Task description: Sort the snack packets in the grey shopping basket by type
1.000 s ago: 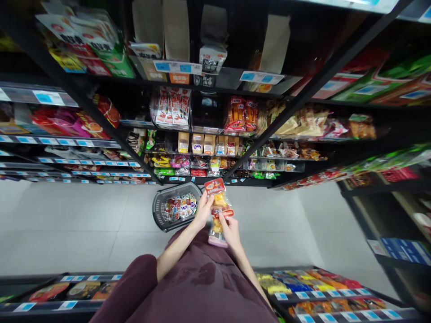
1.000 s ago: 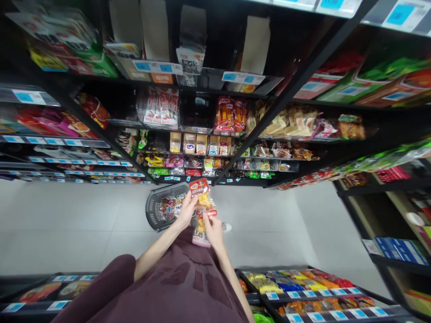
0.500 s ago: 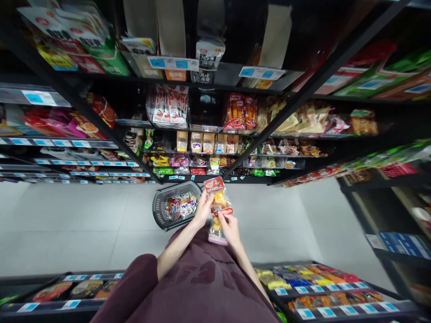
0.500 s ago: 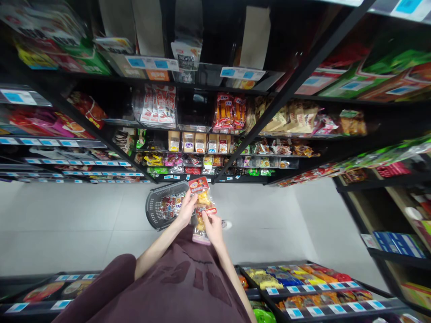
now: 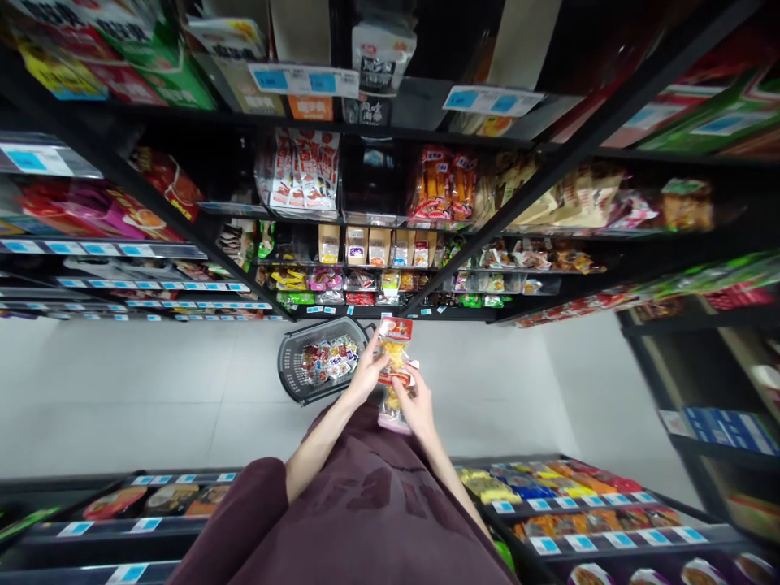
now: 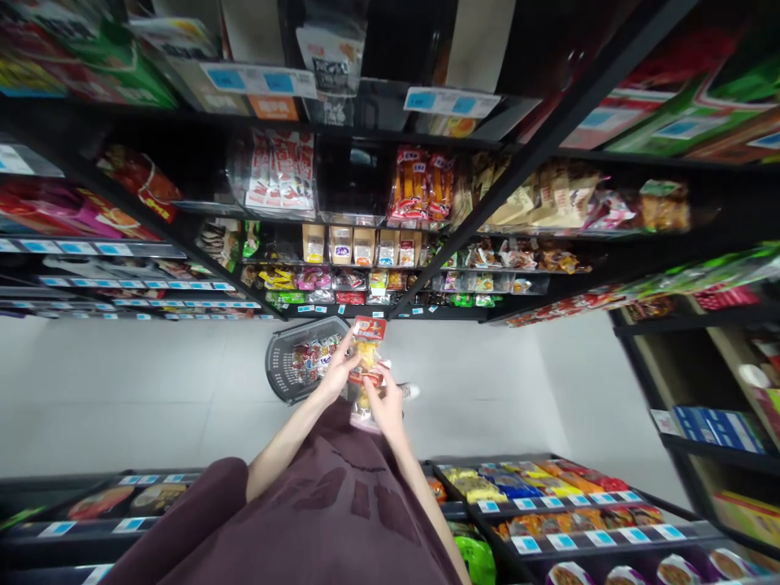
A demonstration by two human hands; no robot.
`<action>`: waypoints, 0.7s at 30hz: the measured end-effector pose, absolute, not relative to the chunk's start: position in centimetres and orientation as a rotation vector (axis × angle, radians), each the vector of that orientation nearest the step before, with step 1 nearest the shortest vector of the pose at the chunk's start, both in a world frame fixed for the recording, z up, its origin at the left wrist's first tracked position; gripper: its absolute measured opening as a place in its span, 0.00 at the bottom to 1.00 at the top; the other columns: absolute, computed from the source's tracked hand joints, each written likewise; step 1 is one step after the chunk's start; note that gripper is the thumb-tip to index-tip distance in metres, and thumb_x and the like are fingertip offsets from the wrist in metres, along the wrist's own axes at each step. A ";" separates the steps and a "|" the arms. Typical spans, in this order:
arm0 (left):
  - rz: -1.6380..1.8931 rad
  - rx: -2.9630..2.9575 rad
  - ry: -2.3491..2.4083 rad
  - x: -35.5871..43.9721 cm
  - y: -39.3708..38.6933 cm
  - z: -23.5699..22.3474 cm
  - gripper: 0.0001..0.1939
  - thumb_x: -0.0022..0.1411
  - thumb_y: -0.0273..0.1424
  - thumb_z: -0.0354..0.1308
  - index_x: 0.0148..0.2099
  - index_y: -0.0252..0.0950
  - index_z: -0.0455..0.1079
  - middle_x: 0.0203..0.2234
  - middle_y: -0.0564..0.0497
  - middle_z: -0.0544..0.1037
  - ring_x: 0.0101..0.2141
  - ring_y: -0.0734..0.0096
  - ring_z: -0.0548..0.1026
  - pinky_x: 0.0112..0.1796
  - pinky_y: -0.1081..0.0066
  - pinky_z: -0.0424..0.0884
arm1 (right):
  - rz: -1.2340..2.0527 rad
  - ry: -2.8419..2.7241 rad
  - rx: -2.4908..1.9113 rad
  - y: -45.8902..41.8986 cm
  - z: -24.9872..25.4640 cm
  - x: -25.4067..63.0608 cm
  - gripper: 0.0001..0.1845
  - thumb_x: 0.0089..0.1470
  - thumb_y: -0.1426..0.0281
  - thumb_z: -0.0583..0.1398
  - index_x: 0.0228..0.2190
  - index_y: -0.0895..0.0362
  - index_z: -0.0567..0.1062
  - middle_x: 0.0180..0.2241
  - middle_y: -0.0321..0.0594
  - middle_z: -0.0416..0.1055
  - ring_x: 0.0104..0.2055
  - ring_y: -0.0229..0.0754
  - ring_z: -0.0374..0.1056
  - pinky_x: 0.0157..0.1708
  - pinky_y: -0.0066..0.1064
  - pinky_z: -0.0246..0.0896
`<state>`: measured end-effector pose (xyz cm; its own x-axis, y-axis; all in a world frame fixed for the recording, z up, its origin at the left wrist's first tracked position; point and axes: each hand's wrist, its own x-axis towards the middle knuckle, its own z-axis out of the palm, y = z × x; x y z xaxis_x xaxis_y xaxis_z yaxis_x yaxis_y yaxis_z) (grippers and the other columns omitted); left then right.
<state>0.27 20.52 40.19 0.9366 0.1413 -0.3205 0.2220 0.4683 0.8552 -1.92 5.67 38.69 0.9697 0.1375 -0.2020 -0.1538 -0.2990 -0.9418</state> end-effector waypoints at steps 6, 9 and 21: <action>-0.142 1.487 0.364 0.5 19.8 39.7 0.35 0.64 0.42 0.59 0.70 0.43 0.56 0.62 0.43 0.64 0.61 0.54 0.66 0.63 0.57 0.58 | 0.342 -0.190 -2.069 5.0 39.1 -1.3 0.28 0.60 0.60 0.60 0.59 0.56 0.70 0.45 0.46 0.80 0.44 0.49 0.78 0.47 0.37 0.71; -0.211 1.671 0.267 1.0 19.0 39.5 0.38 0.63 0.47 0.60 0.70 0.38 0.57 0.58 0.38 0.64 0.62 0.52 0.63 0.64 0.57 0.55 | 0.384 -0.263 -2.142 4.1 39.1 -0.7 0.28 0.59 0.61 0.61 0.59 0.56 0.70 0.42 0.45 0.81 0.41 0.50 0.79 0.44 0.36 0.71; -0.413 1.463 0.592 8.8 16.5 33.2 0.32 0.62 0.51 0.58 0.63 0.43 0.62 0.56 0.43 0.71 0.49 0.59 0.74 0.45 0.63 0.73 | 0.589 0.014 -1.927 -2.3 34.1 1.9 0.23 0.56 0.65 0.62 0.53 0.54 0.67 0.34 0.38 0.80 0.36 0.47 0.79 0.41 0.35 0.71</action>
<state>8.76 16.55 33.18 0.7921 0.0927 -0.6033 0.5982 0.0788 0.7975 1.87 -2.26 34.14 0.8776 0.2545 -0.4062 -0.2738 -0.4294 -0.8606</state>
